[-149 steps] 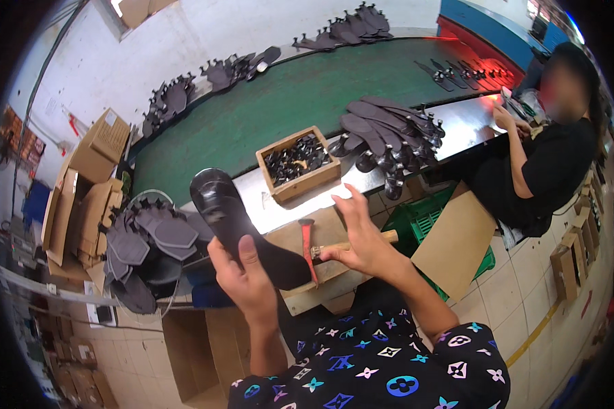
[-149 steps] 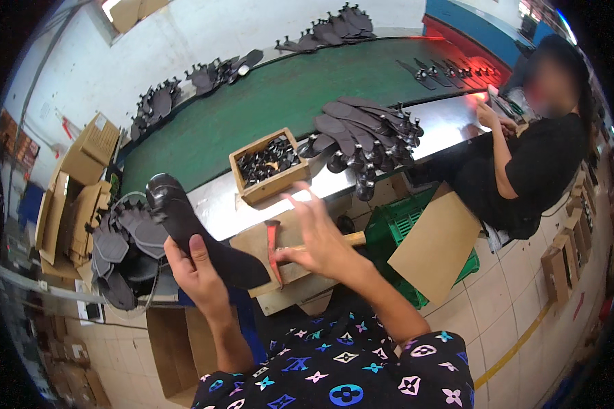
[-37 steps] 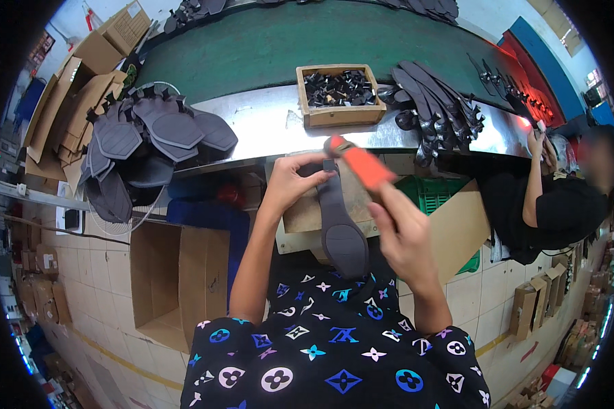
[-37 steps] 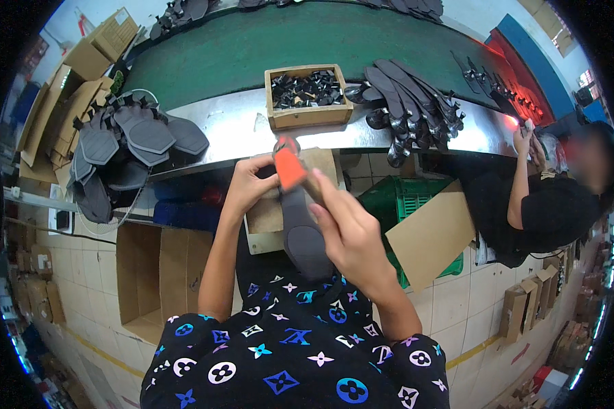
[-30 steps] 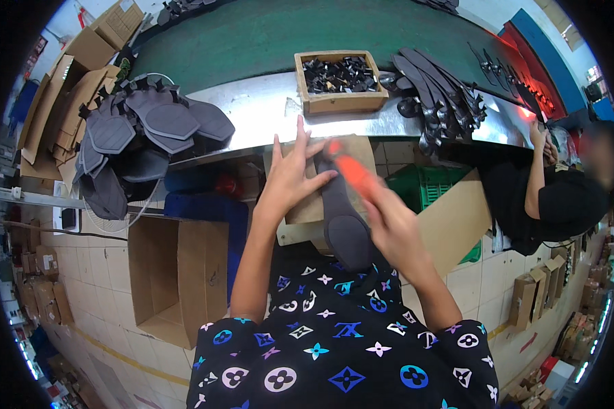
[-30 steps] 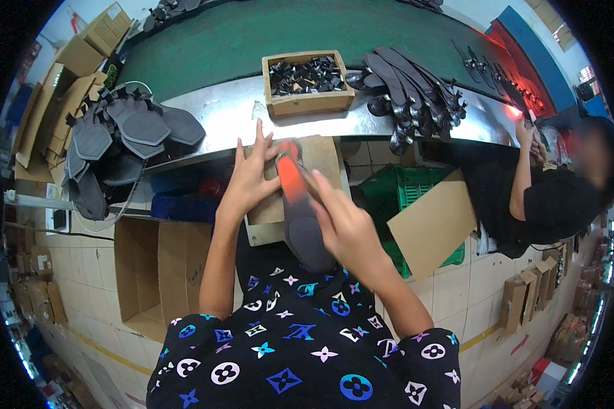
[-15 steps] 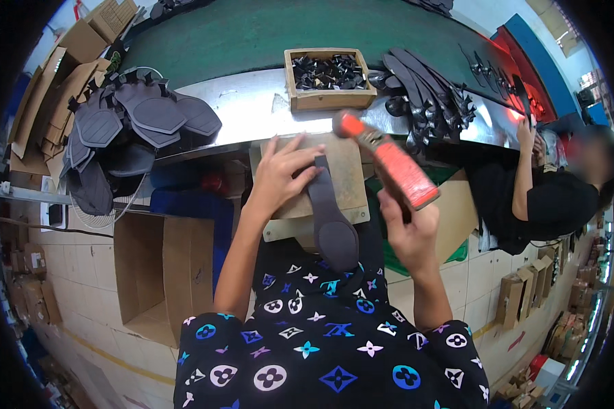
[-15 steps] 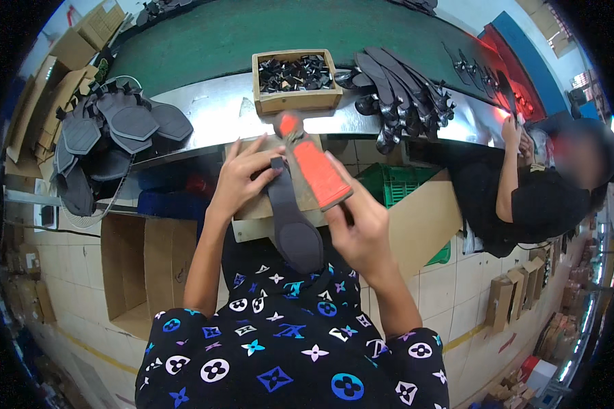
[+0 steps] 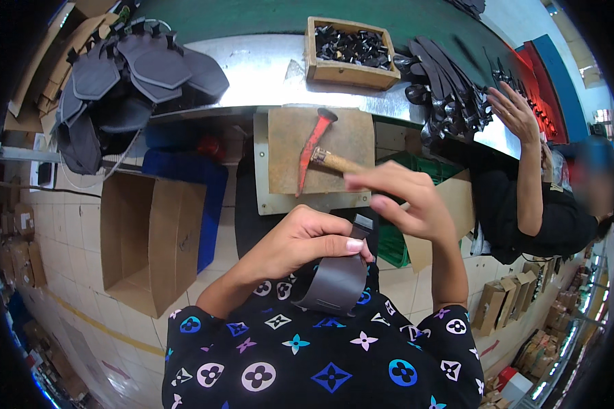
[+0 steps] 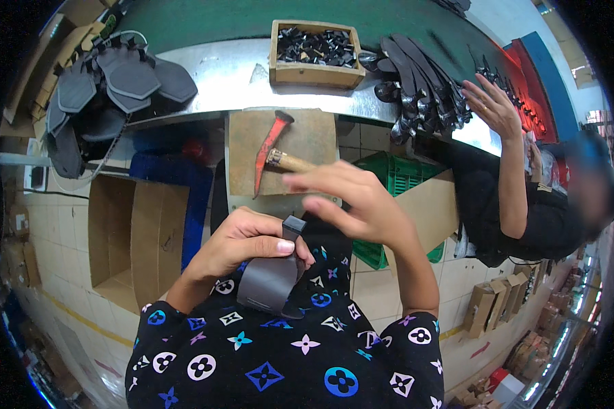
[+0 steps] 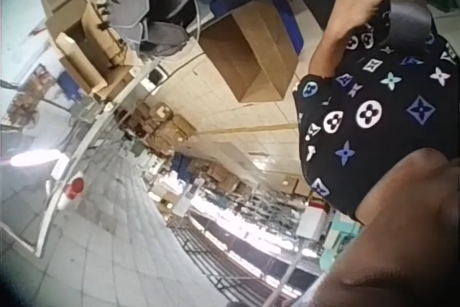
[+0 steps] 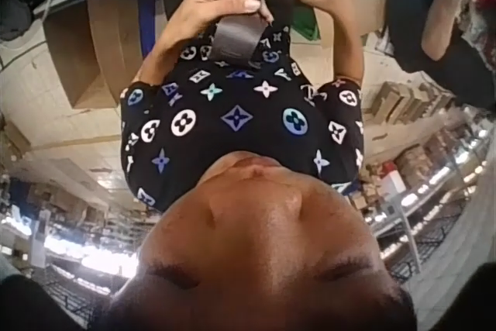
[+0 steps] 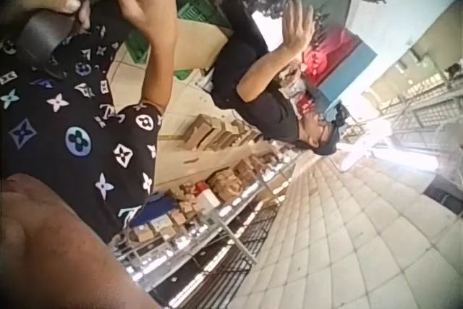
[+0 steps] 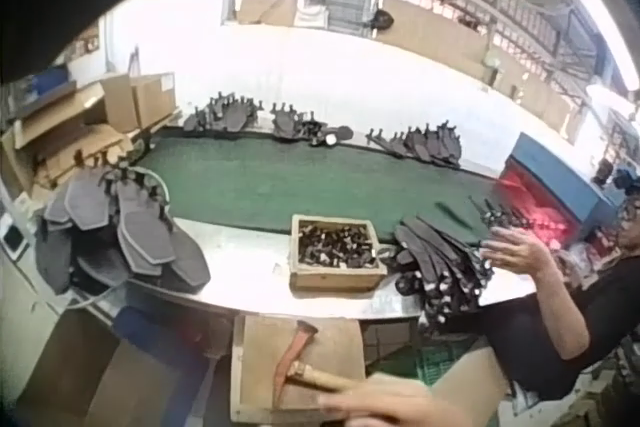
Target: Assembling shoe components by attaching plastic clips and using a hammer.
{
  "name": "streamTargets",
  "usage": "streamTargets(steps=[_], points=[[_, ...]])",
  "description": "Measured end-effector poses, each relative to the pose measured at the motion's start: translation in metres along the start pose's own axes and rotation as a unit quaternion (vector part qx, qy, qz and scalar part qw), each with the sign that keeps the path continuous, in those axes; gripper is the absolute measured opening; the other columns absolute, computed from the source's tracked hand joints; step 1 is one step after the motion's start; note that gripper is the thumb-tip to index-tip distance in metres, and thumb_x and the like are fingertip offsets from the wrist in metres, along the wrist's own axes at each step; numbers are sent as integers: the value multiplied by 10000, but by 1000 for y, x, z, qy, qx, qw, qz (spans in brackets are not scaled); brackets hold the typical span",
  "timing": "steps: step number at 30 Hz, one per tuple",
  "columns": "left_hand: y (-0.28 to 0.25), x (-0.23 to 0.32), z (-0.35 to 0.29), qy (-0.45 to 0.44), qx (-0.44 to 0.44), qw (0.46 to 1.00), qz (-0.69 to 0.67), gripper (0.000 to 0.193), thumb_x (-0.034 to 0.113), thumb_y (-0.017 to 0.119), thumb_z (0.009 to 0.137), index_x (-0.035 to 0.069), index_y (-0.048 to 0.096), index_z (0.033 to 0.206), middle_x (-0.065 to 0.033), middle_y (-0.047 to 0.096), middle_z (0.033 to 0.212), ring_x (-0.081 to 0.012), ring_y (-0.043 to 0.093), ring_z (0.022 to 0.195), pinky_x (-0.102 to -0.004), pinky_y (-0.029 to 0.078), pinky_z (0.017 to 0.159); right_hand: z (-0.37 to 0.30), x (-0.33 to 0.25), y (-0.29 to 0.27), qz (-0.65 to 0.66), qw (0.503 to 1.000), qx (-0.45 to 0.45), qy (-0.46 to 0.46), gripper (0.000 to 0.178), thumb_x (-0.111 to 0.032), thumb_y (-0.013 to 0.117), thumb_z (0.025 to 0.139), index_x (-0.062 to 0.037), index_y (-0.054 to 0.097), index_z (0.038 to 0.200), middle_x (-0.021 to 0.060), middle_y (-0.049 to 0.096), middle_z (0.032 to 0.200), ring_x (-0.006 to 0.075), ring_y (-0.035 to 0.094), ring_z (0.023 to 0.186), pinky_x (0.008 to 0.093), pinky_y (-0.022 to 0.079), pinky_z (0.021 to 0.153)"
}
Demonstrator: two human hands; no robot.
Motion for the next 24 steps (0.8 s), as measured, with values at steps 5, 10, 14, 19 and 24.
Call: streamTargets(steps=[5,10,14,19,24], points=[[10,-4,1,-18,-69,996,-47,252,217,638,972,-3,757,1001,-57,733,896,-95,633,879,-258,478,837,-3,-21,-2,236,968,-79,-20,383,-313,720,890,42,714,1033,169,675,1003,307,662,916,393,519,831],[15,2,-5,3,-41,998,-47,245,208,642,970,4,728,1075,-54,707,1000,-103,605,987,-268,457,881,-6,-20,22,411,910,10,53,435,-444,696,916,-12,702,968,155,608,1118,303,581,1099,434,464,965],[21,-6,1,-8,-94,993,-73,277,216,612,996,-27,691,1104,-53,700,1015,-114,606,1000,-284,455,924,-23,-10,40,457,882,108,41,500,-530,640,926,-34,677,872,113,632,996,304,587,1057,450,459,953],[26,-30,19,33,-65,984,-164,478,324,558,1033,11,497,1389,-74,639,1178,-147,605,1075,-313,453,981,-30,10,38,434,878,189,75,555,-581,616,919,-29,651,878,94,606,934,286,585,1010,417,450,930],[-7,-41,12,90,15,995,36,528,337,570,1022,35,429,1432,-103,618,1219,-153,589,1137,-304,472,971,-44,48,-24,195,915,337,106,478,-450,565,1003,17,624,1093,133,644,1145,248,590,1111,382,436,998]])
Point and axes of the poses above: each hand's wrist, its own z-axis towards the middle knuckle, its own y-axis out of the palm, x = y × z, the point moved 7 cm from there along z, towards the middle knuckle
